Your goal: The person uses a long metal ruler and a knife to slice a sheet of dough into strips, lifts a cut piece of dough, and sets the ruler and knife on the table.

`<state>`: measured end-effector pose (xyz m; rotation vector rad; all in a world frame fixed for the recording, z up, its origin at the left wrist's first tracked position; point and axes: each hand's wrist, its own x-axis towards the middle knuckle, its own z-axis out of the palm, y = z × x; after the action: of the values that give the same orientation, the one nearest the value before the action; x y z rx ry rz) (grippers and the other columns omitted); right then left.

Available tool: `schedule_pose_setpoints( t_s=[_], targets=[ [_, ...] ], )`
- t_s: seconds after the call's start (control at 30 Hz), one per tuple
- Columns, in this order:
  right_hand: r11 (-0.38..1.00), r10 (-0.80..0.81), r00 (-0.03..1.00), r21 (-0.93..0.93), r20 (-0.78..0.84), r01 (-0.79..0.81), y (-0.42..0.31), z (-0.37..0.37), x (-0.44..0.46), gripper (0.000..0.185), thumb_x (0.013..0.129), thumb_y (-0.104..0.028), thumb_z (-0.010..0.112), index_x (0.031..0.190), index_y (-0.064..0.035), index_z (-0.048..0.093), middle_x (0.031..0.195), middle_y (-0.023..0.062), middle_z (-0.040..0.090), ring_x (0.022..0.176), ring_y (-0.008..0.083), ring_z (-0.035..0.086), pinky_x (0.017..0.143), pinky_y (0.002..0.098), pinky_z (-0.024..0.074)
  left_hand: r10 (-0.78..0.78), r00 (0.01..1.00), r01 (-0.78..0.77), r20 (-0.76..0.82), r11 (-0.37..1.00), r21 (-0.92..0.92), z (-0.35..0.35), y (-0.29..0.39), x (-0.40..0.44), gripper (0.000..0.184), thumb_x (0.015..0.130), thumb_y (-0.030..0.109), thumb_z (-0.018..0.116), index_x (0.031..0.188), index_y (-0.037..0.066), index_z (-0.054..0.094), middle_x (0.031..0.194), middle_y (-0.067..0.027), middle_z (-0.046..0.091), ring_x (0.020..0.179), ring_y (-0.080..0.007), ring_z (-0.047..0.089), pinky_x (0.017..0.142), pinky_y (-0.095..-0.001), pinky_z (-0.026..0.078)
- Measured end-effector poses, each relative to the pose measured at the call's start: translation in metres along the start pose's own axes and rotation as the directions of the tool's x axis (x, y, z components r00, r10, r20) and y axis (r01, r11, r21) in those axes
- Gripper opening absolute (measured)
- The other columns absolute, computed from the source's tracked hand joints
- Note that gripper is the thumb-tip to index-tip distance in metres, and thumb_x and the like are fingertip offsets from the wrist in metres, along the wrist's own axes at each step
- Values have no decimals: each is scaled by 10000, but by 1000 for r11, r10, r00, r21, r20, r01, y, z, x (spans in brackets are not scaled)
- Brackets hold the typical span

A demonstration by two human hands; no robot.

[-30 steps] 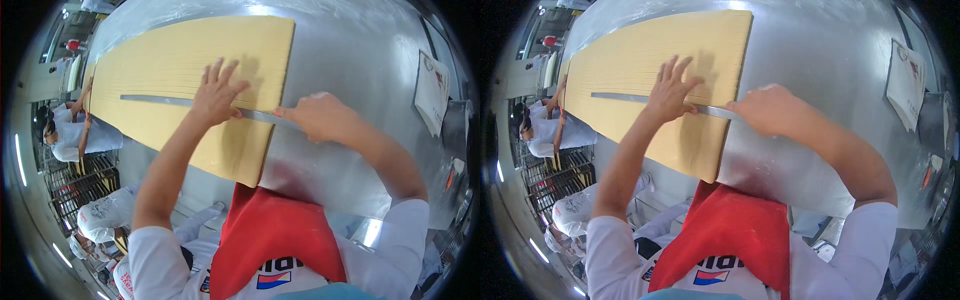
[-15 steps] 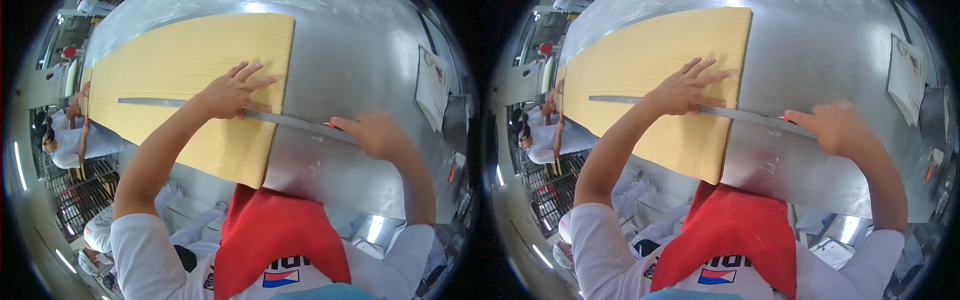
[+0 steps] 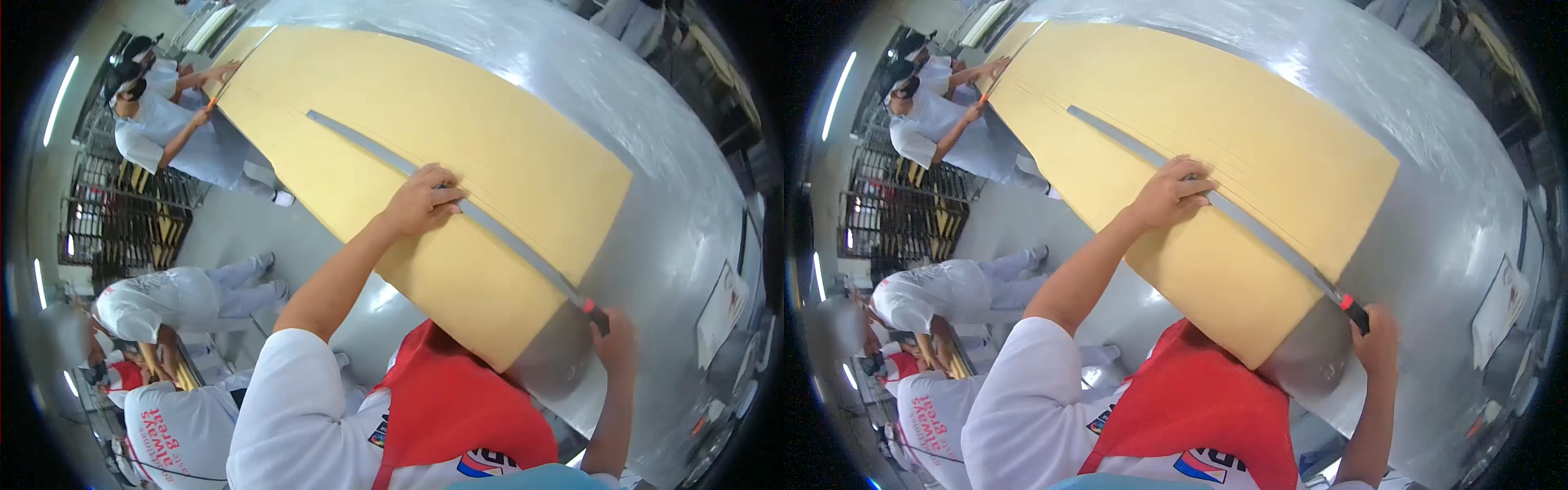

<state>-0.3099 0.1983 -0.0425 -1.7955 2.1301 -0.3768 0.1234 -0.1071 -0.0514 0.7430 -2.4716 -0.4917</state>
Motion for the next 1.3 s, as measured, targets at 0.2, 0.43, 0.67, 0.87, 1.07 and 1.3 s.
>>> schedule_pose_setpoints(
  t_s=[0.2,0.43,0.67,0.87,1.07,1.3],
  targets=[
    [999,40,999,-26,-30,-41,-3,3,0,297,791,-113,822,999,-71,614,935,141,648,861,410,646,776,506,503,51,998,-47,-36,994,97,-23,-43,-7,298,855,241,833,1132,168,748,1082,-40,613,1085,-273,579,980,-456,456],
    [975,-81,988,-217,-129,51,-2,1,-21,262,823,-102,833,977,-53,627,855,153,650,749,366,626,661,449,481,216,971,-229,102,962,150,-26,-45,-9,277,953,381,688,976,108,644,1026,-56,565,976,-265,555,903,-427,446],
    [982,148,987,-109,-58,-154,-9,14,-29,302,744,-48,786,990,-54,612,962,161,659,886,423,664,770,491,526,237,960,-256,148,958,130,-36,-53,-20,299,968,386,673,1002,91,637,1020,-55,558,969,-258,554,880,-406,452],
    [991,81,992,-96,-102,-91,-13,13,-29,318,733,-44,789,1007,-60,628,976,166,665,886,424,673,777,490,538,241,957,-263,161,956,131,-38,-57,-16,314,951,400,683,995,93,634,1002,-57,547,954,-255,554,870,-401,450],
    [988,-15,992,-155,-128,-5,-13,12,-28,329,728,-43,789,1006,-58,613,985,163,657,911,423,667,786,492,531,243,960,-261,142,956,134,-34,-54,-15,303,941,394,695,992,102,632,1004,-54,548,952,-256,560,871,-401,452],
    [984,76,994,-155,-76,-88,-7,16,-36,316,754,-50,791,1015,-57,613,992,167,652,923,432,657,779,496,527,164,981,-174,101,980,96,-33,-45,-23,279,921,381,742,1030,134,673,1080,-39,598,1022,-268,582,927,-417,464]
  ],
)
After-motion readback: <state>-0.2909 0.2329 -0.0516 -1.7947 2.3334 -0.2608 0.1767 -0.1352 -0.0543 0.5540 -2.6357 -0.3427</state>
